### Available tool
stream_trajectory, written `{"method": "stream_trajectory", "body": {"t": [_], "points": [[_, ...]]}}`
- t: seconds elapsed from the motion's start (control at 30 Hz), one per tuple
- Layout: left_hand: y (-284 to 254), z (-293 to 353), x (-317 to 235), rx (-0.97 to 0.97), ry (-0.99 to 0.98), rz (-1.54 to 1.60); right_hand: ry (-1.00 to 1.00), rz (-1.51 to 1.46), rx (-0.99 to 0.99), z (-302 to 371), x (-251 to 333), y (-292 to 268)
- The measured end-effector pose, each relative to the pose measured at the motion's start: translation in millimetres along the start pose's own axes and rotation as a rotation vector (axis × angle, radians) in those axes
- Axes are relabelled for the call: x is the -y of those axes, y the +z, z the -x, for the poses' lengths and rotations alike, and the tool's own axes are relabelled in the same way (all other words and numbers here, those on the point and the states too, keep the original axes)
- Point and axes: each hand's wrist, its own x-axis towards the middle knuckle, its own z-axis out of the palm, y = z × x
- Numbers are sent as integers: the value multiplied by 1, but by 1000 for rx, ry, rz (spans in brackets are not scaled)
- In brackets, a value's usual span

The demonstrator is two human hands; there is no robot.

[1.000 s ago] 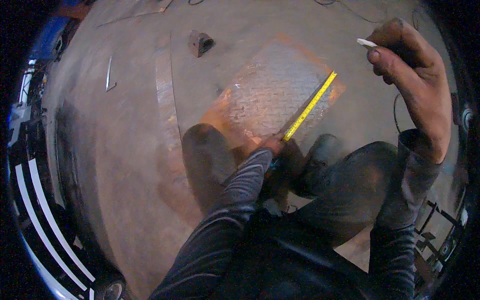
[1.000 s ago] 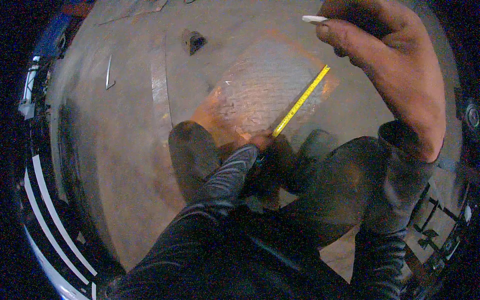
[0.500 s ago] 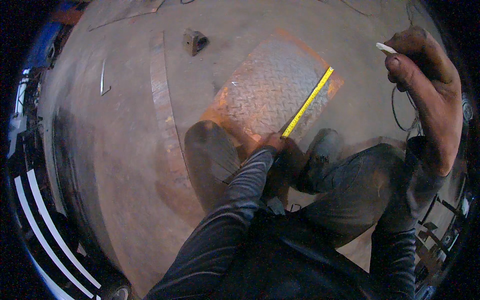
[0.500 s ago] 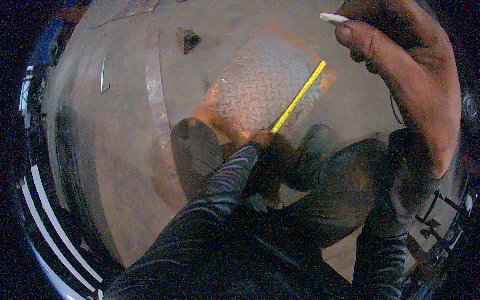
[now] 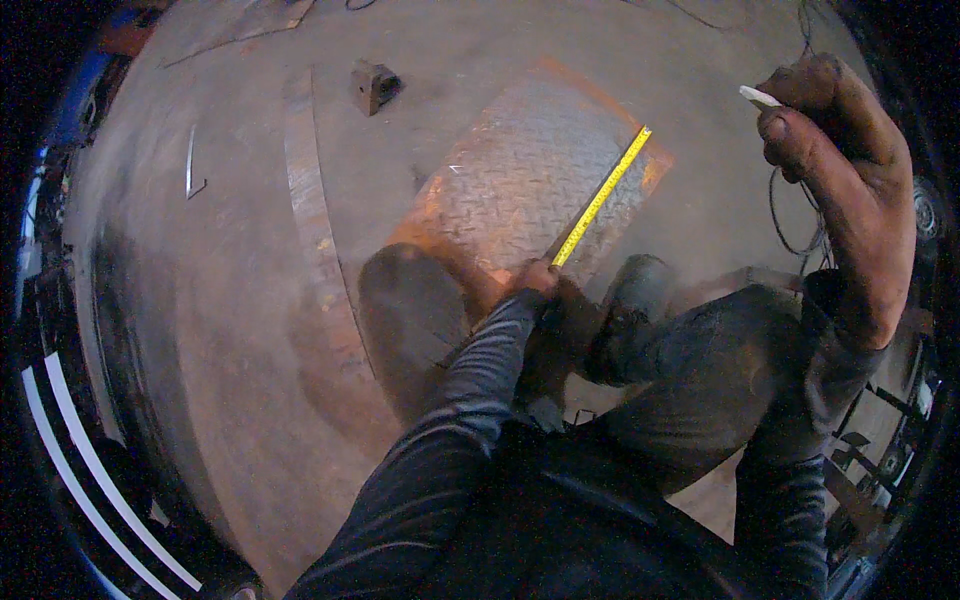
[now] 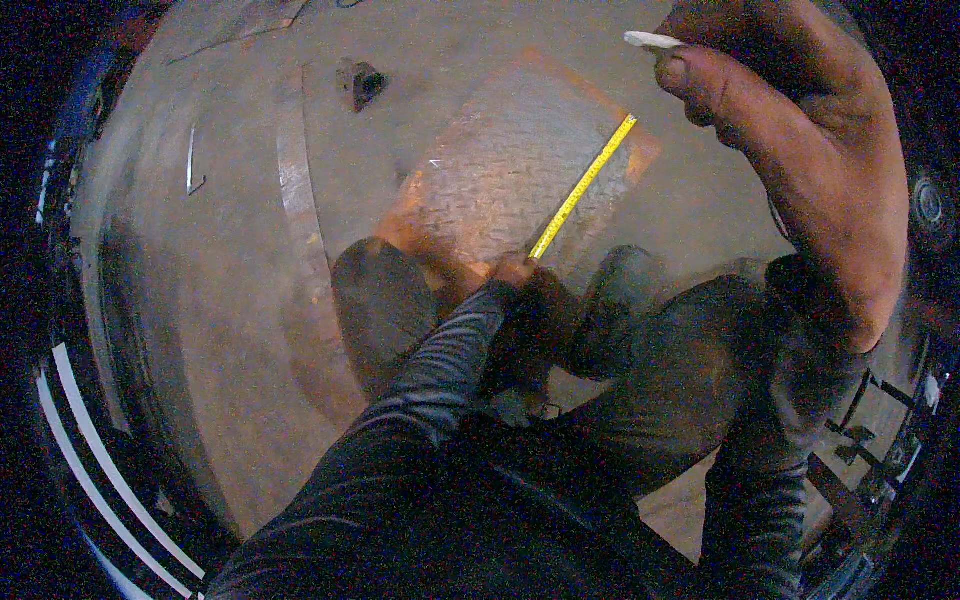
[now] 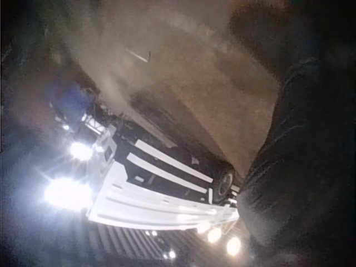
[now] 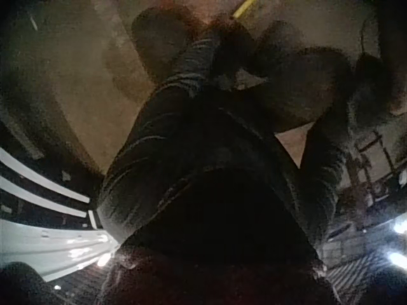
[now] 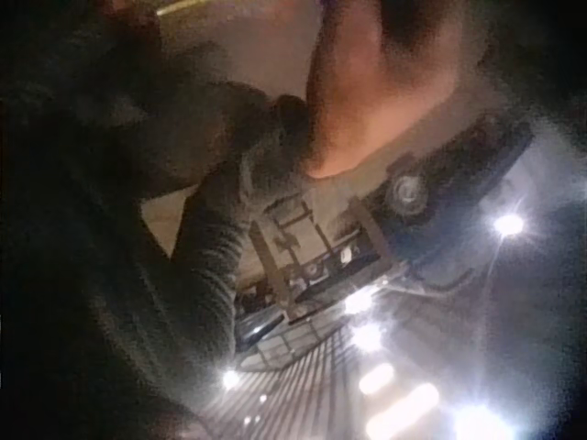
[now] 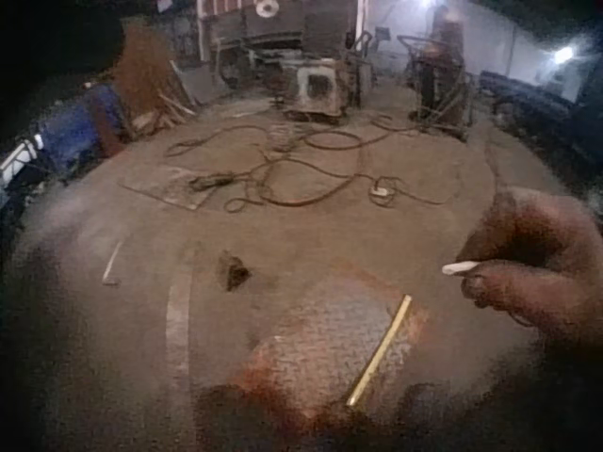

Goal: The person measures a diamond-plate metal sheet on the floor using a tape measure and marks it with a white marker. They then use a straight metal bar as a guide to draw a straight line across the sheet.

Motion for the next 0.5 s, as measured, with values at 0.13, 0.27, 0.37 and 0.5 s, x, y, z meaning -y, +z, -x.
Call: {"method": "stream_trajectory", "body": {"t": [0.13,0.27,0.37,0.5], "points": [[-11,-3,15,-20,41,-16,-34,8,-4,0,-1,4],[-6,-3,11,-27,76,-2,-204,-130,-137,11,-4,25],[-5,-5,22,12,61,9,-144,-92,-80,8,-7,14],[5,-2,12,79,-5,-37,4,34,-50,9,-8,-5]]}}
